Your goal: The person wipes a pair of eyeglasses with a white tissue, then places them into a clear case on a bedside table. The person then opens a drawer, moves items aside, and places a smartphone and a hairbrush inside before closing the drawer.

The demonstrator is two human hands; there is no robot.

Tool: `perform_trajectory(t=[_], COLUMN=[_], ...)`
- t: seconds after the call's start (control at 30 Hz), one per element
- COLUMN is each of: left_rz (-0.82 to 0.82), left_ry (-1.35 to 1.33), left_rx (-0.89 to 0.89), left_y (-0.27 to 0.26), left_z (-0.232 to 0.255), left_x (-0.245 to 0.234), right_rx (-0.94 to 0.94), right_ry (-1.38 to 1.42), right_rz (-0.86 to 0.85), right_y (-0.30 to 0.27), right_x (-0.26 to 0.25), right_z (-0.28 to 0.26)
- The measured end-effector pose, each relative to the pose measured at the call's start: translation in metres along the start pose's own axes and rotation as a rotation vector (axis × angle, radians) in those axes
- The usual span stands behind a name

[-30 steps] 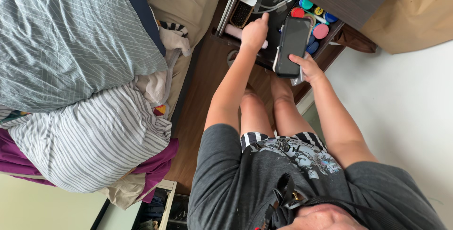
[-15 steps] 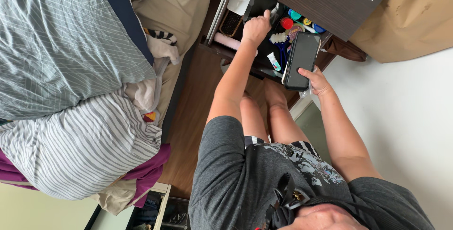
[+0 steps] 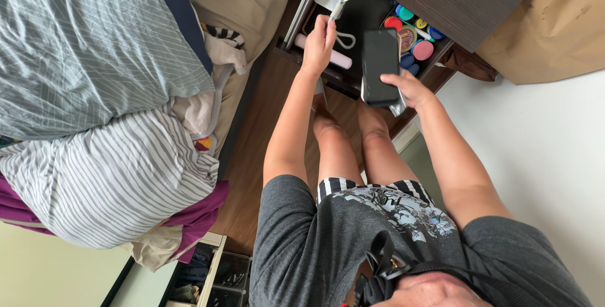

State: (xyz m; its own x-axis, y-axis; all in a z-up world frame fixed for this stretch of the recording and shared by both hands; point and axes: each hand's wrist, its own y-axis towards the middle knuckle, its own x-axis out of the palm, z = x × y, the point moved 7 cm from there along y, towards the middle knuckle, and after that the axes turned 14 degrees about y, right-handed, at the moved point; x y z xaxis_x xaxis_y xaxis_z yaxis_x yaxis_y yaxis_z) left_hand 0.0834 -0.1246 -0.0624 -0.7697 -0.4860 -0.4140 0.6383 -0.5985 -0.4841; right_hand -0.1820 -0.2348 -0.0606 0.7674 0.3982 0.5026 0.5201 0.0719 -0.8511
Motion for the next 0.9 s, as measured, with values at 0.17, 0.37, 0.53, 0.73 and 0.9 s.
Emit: perform_trajectory(t=[0.17, 0.37, 0.53, 0.73, 0.9], left_rz=[0.043, 0.111, 0.081, 0.077, 0.071], left_ry=[-0.175, -0.235, -0.332, -0.417, -0.407], left_rx=[-0.022, 0.01, -0.011, -0.009, -0.039], left_y=[-0.026, -0.049, -0.058, -0.065, -0.069], left_z=[-0.015, -0.023, -0.033, -0.044, -0.045], left_x=[-0.026, -0.048, -0.052, -0.055, -0.057], right_rx=[-0.068, -0.238, -0.215, -0.26, -0.226], right_ry=[-0.248, -0.068, -0.193, -0.313, -0.345], right_rz=[0.111, 0.166, 0.33, 0.286, 0.348], right_y=[0.061, 0.091, 0.1, 0.105, 0.104], right_x=[0.044, 0.099, 0.102, 0.121, 0.12], right_z=[-0.025, -0.057, -0.063, -0.069, -0.068])
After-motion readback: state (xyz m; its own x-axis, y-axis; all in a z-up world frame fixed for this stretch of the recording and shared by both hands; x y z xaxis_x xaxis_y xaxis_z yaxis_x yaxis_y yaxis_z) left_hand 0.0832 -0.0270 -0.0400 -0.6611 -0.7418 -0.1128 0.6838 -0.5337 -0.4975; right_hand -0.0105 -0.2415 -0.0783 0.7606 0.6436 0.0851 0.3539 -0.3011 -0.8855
